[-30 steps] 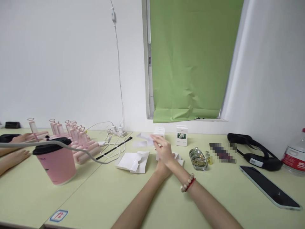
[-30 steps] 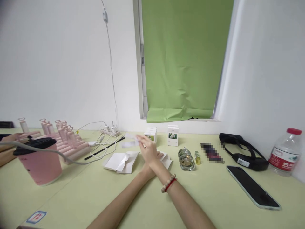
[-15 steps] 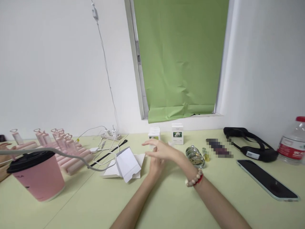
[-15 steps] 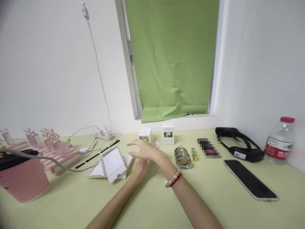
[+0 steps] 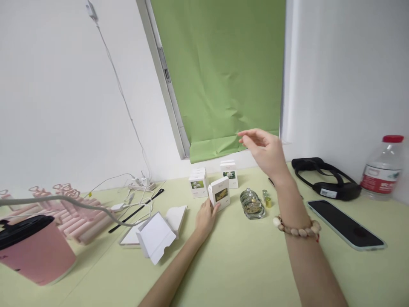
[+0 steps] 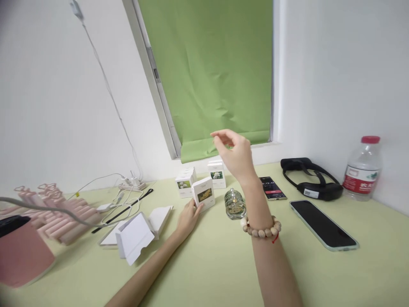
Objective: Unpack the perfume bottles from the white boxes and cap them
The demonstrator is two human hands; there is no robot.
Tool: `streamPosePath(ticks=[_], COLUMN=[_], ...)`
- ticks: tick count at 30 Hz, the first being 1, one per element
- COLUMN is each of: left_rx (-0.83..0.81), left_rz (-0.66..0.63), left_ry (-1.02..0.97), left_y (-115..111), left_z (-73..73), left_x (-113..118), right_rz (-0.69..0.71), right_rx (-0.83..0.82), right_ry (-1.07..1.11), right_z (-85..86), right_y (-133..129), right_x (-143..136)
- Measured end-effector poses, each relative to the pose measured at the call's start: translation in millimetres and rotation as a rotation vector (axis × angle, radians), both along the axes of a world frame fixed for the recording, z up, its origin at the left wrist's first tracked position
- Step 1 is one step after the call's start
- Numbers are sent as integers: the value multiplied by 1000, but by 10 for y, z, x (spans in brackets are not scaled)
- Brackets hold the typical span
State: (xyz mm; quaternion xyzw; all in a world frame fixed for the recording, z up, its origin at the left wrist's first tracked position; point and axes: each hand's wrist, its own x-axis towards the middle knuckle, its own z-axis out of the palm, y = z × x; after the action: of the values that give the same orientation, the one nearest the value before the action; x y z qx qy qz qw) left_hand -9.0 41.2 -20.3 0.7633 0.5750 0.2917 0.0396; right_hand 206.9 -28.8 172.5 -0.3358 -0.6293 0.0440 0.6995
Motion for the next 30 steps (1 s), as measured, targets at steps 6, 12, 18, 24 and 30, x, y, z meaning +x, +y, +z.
streamPosePath(ticks=[6, 12, 18, 24, 30], left_rx=[-48, -82, -97, -89, -8], left_rz=[35, 28, 37, 46, 128], left_ry=[71, 90, 165, 242, 219], left_y=[401, 808, 883, 824, 778], left_z=[2, -1, -19, 19, 26], left_x=[298, 387, 396, 485, 530], right_rz=[-18, 13, 3, -1, -53], right_rx=[26, -42, -55, -78, -151], right_ry=[247, 239, 245, 238, 242], right_z=[47, 51, 41, 31, 48], right_y=[-14, 0, 36, 47, 59], right_x=[100, 87, 90, 69, 44])
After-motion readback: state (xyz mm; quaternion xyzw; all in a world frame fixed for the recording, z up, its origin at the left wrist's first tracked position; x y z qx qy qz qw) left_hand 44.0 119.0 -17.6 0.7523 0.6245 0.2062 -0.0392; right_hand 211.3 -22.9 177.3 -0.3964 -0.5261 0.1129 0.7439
